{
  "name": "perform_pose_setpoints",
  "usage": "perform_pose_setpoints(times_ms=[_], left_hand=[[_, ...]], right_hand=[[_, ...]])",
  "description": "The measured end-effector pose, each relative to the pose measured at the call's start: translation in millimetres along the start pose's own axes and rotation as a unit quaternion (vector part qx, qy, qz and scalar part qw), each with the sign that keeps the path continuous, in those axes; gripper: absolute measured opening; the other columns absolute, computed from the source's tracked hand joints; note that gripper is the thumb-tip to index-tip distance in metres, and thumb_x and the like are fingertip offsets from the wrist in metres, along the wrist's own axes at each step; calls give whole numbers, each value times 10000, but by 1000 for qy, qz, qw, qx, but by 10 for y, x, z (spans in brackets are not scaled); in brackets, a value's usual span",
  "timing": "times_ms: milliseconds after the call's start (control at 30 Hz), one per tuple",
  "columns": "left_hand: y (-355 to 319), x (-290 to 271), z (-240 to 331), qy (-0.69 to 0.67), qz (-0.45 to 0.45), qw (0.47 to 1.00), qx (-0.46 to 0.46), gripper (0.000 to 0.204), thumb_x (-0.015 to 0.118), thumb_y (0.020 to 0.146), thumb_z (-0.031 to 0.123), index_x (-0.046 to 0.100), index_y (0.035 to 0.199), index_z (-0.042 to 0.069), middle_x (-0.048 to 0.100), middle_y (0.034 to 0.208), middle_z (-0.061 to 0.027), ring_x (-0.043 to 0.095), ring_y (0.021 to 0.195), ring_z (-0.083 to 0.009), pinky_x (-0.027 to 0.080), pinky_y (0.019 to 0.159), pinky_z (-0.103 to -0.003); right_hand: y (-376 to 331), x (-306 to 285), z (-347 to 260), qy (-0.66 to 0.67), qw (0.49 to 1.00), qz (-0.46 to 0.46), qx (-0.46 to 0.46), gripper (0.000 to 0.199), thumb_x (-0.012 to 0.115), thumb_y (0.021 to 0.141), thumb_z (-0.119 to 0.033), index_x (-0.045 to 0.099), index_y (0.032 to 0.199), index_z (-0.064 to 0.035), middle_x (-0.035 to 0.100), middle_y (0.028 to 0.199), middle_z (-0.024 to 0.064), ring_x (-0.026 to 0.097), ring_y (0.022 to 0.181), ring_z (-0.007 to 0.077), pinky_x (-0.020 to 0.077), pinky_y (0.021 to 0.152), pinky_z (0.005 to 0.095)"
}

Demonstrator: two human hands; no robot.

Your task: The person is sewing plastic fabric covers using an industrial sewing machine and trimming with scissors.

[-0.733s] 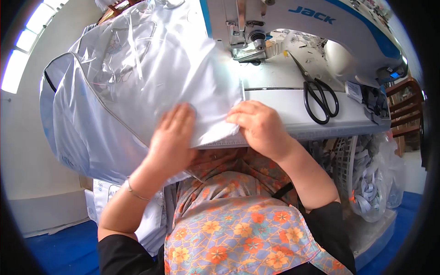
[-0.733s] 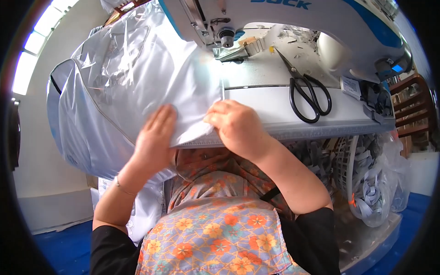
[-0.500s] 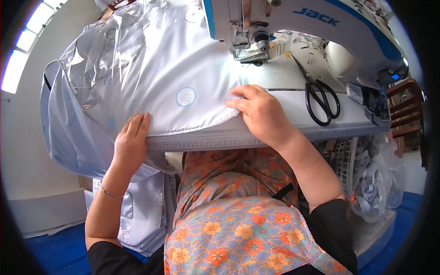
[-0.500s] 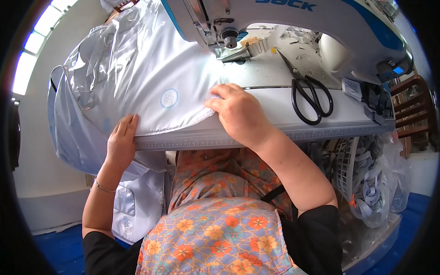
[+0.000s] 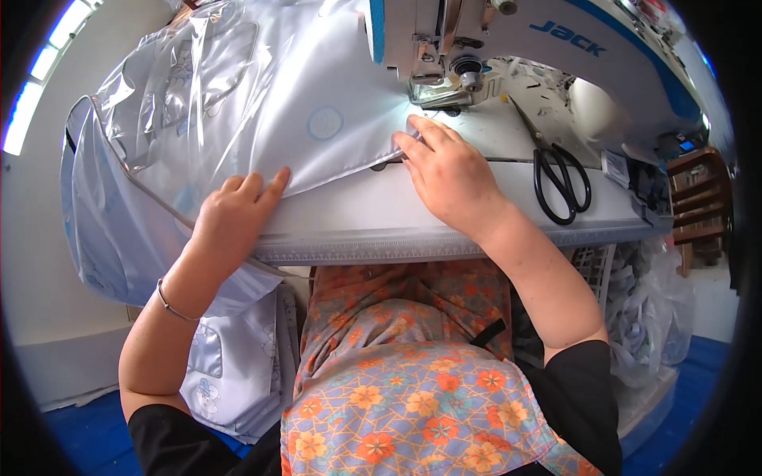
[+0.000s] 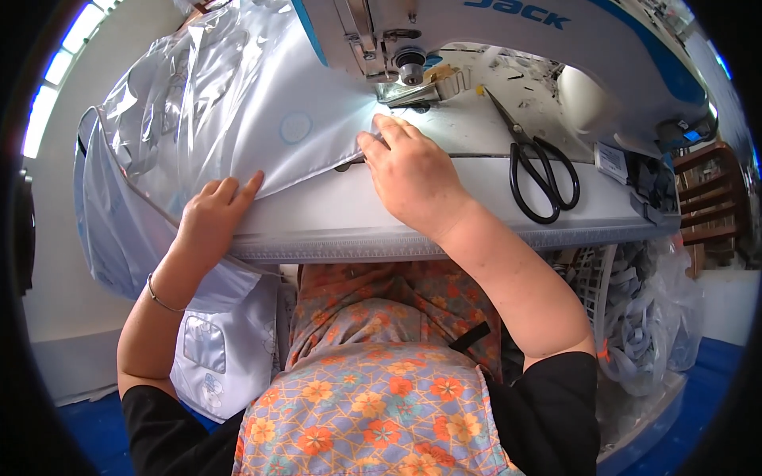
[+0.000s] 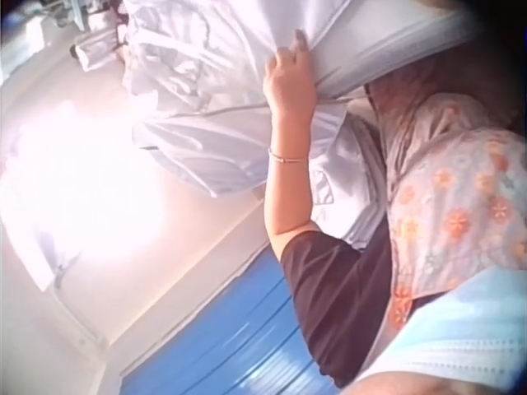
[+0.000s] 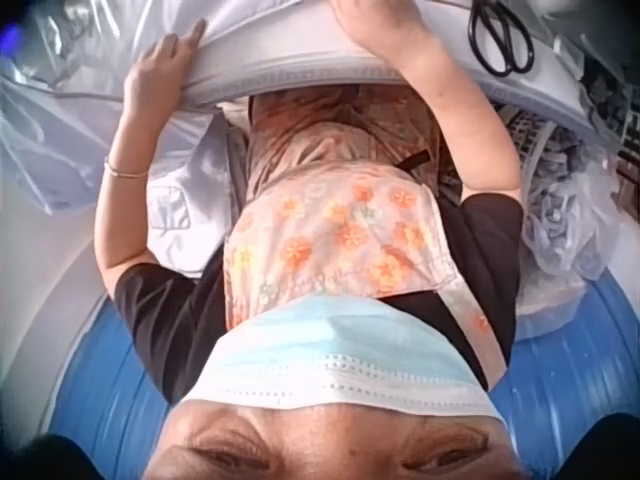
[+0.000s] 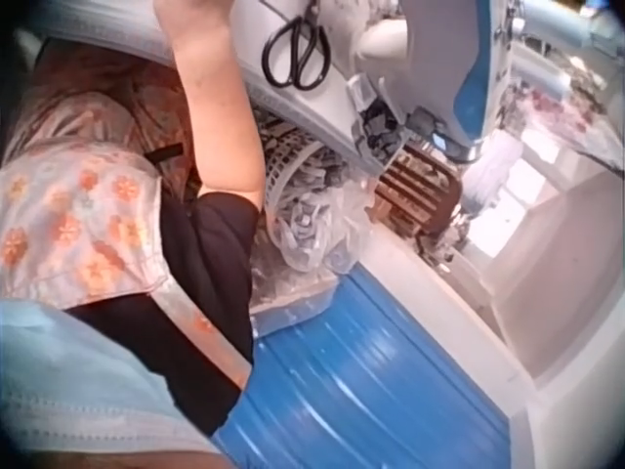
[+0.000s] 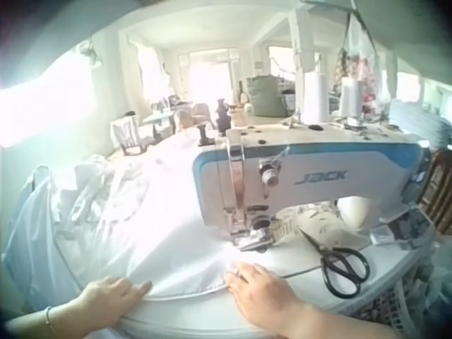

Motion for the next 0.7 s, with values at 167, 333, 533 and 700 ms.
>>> perform_pose_setpoints(times_ms=[167, 333, 533, 700], left_hand=[[59, -51, 267, 9, -60, 998, 25, 649, 608, 765, 33, 505, 1405, 28, 589, 977, -74, 632, 869, -248, 552, 728, -346], [116, -85, 681, -100, -127, 987, 15, 677, 613, 738, 22, 462, 1391, -66, 604, 1001, -144, 641, 916, -306, 541, 752, -377], [651, -132, 1192, -380, -162, 911, -11, 337, 545, 780, -24, 547, 1116, -49, 619, 861, -275, 609, 837, -485, 515, 738, -516], [1026, -128, 1084, -369, -66, 927, -23, 70, 555, 832, 33, 591, 835, -27, 645, 809, -241, 660, 755, -422, 538, 680, -473]], right_hand=[[26, 51, 30, -29, 999, -1, 18, 355, 642, 894, -91, 628, 1236, 3, 591, 1308, 234, 590, 1211, 364, 498, 1025, 415], [49, 27, 19, -18, 999, 12, 27, 355, 642, 879, -72, 627, 1225, 11, 592, 1304, 241, 586, 1215, 375, 495, 1029, 418], [2, -100, 53, 6, 1000, -11, 18, 330, 632, 813, -27, 665, 1141, -2, 660, 1178, 195, 643, 1099, 355, 537, 946, 418], [-85, -207, -17, 38, 998, -42, -10, 289, 603, 785, -14, 692, 1060, -9, 697, 1089, 156, 681, 1009, 324, 563, 880, 406]])
Point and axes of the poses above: each hand's wrist, its own y-axis towards the middle knuckle, its own x-axis out of the palm, z = x × y, the point moved 7 cm from there along y, towards the middle knuckle
